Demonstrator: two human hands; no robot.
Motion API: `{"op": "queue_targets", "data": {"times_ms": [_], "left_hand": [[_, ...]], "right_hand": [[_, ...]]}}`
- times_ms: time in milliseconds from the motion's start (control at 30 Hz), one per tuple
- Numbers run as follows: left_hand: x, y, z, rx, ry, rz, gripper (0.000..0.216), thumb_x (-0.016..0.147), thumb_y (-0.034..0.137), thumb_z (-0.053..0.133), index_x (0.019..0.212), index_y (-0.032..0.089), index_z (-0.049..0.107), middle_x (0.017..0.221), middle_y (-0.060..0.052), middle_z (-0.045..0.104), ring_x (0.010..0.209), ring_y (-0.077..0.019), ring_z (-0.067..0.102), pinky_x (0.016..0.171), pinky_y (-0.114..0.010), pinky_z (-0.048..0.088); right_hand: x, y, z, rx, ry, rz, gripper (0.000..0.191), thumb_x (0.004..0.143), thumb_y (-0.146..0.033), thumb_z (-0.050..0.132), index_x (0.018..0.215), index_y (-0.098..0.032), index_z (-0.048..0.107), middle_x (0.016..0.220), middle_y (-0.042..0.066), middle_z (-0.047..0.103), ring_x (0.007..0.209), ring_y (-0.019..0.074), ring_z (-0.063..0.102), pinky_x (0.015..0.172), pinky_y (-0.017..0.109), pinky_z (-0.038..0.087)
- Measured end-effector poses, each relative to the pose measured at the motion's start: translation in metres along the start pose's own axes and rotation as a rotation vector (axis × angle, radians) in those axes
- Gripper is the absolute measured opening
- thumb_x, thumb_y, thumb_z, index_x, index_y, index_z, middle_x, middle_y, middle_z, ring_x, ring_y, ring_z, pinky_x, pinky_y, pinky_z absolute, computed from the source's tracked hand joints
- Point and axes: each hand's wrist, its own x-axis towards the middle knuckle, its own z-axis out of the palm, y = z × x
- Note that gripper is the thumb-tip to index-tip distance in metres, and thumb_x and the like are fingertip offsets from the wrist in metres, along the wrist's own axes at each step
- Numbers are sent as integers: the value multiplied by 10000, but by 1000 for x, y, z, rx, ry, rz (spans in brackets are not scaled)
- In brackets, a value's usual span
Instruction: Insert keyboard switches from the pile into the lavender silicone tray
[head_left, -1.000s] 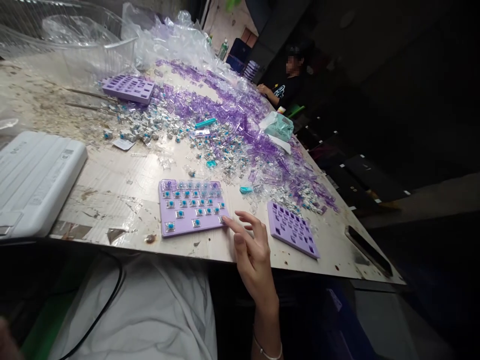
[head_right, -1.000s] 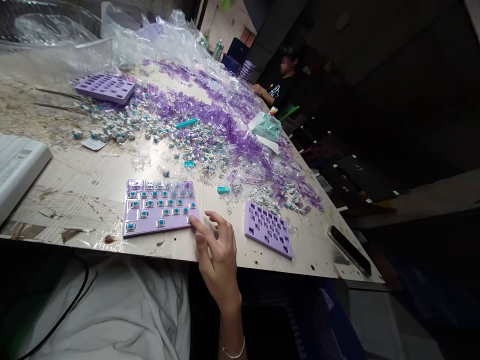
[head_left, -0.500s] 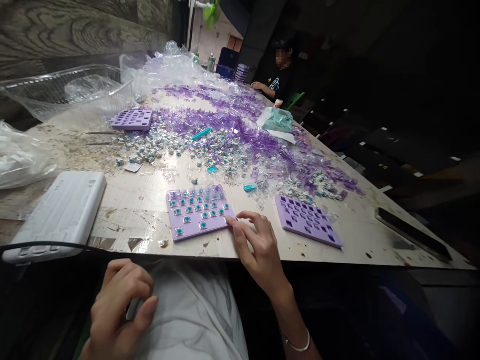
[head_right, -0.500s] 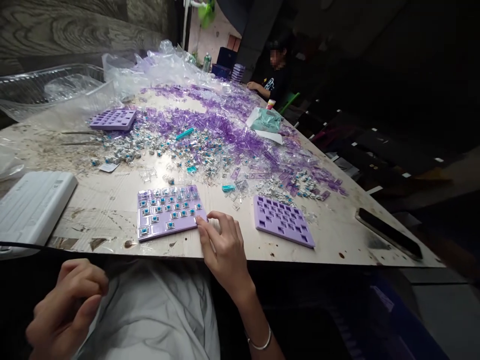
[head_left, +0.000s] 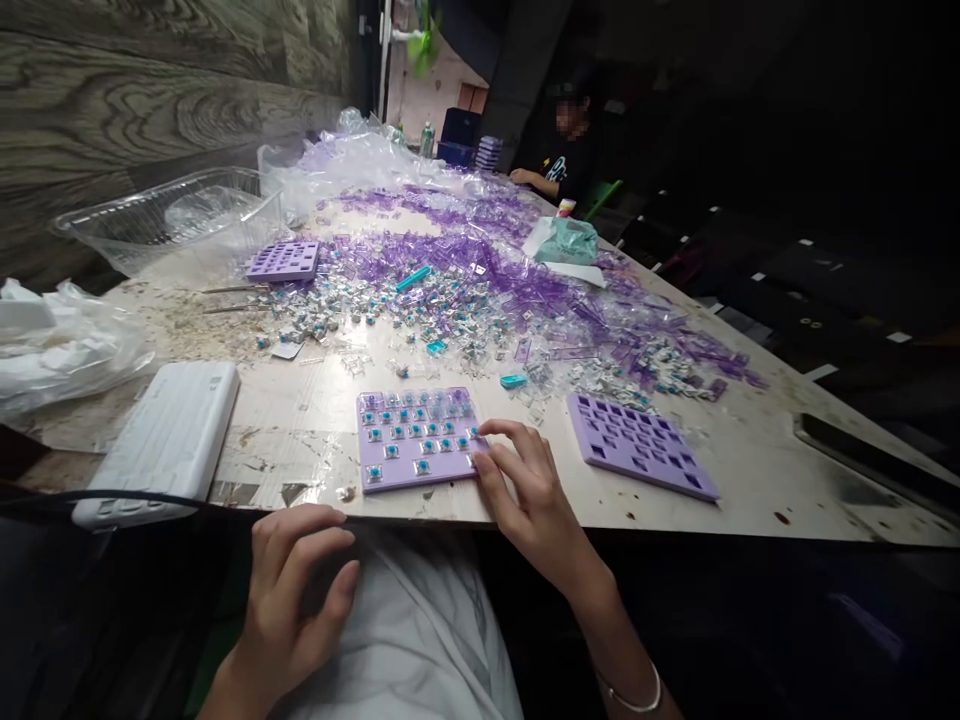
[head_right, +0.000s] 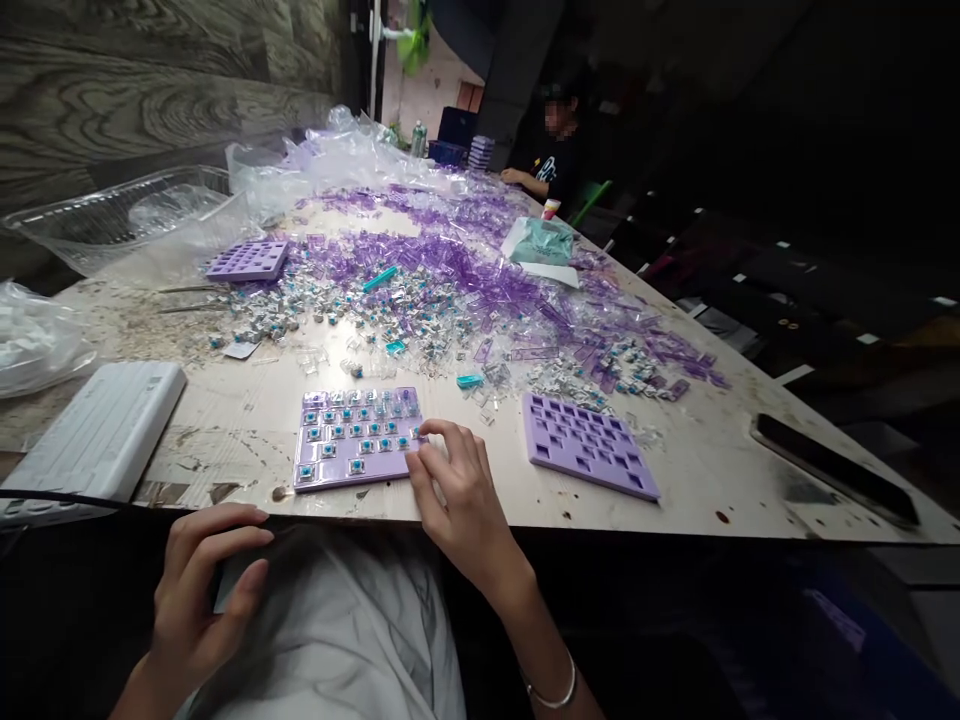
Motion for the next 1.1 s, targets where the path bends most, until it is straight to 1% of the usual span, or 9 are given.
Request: {"op": "queue_targets", "data": {"times_ms": [133, 233, 333, 400, 467, 600, 800, 967, 1100], "left_hand": [[-4, -1, 2, 17, 11, -18, 148, 869, 118, 530, 989, 192, 573, 1001, -63, 588, 940, -200, 553, 831, -350, 432], [-1, 1, 2, 37, 35, -13, 179, 862, 124, 539, 1014, 207, 582, 1012, -61, 628, 968, -209, 589, 839, -355, 453], [11, 6, 3, 55, -5, 4, 247, 878, 123, 522, 1108, 194, 580, 1086, -83, 664, 1057, -229, 612, 884, -375, 432], [21, 11, 6, 70, -57, 24, 304, 900, 126, 503, 1197, 156, 563, 1184, -116, 658, 1137, -236, 596, 935, -379, 395], [29, 15, 10, 76, -106, 53, 337, 926, 145, 489, 1258, 120, 543, 1260, -133, 638, 1191, -225, 577, 980, -365, 358], [35, 18, 15, 81, -172, 82, 336, 963, 188, 462, 1285, 133, 544, 1280, -85, 646, 1234, -193, 556, 995, -334, 314], [29, 19, 17, 51, -177, 44, 343, 964, 179, 467, 1297, 140, 536, 1301, -72, 634, 1261, -184, 536, 944, -321, 330], [23, 16, 20, 92, -193, 40, 372, 958, 168, 464, 1328, 176, 502, 1303, -57, 633, 1277, -185, 521, 967, -330, 317], [16, 9, 20, 162, -257, 59, 438, 934, 127, 477, 1366, 193, 455, 1330, -62, 612, 1304, -209, 494, 968, -356, 315]], "right_hand": [[20, -1, -14, 79, 13, -34, 220, 976, -193, 439, 780, -207, 538, 965, 56, 600, 935, 192, 551, 827, 355, 424], [62, -3, -18, 61, 60, -82, 248, 981, -235, 430, 751, -217, 519, 783, 32, 599, 829, 191, 556, 782, 349, 429], [114, 1, 1, -71, -181, -88, 139, 955, -246, 478, 830, -213, 530, 871, 47, 648, 846, 199, 576, 755, 337, 429], [139, 8, 23, -113, -252, -97, 43, 896, -224, 574, 865, -202, 554, 899, 62, 660, 863, 215, 578, 750, 337, 420], [152, 16, 42, -146, -311, -117, 49, 853, -176, 612, 833, -195, 572, 896, 69, 662, 864, 224, 577, 745, 336, 410], [153, 27, 52, -185, -359, -144, 109, 855, -107, 560, 793, -188, 596, 893, 74, 660, 856, 226, 584, 748, 341, 415], [154, 57, 16, -184, -187, -105, 175, 904, -183, 524, 1063, -154, 592, 1137, 150, 595, 1089, 281, 543, 926, 428, 402], [145, 82, -1, -71, -106, -72, 149, 921, -186, 462, 967, -159, 601, 978, 105, 631, 920, 214, 603, 783, 351, 464], [134, 75, -7, 44, -156, -112, 140, 916, -200, 488, 908, -175, 625, 931, 70, 663, 858, 183, 613, 710, 305, 457]]}}
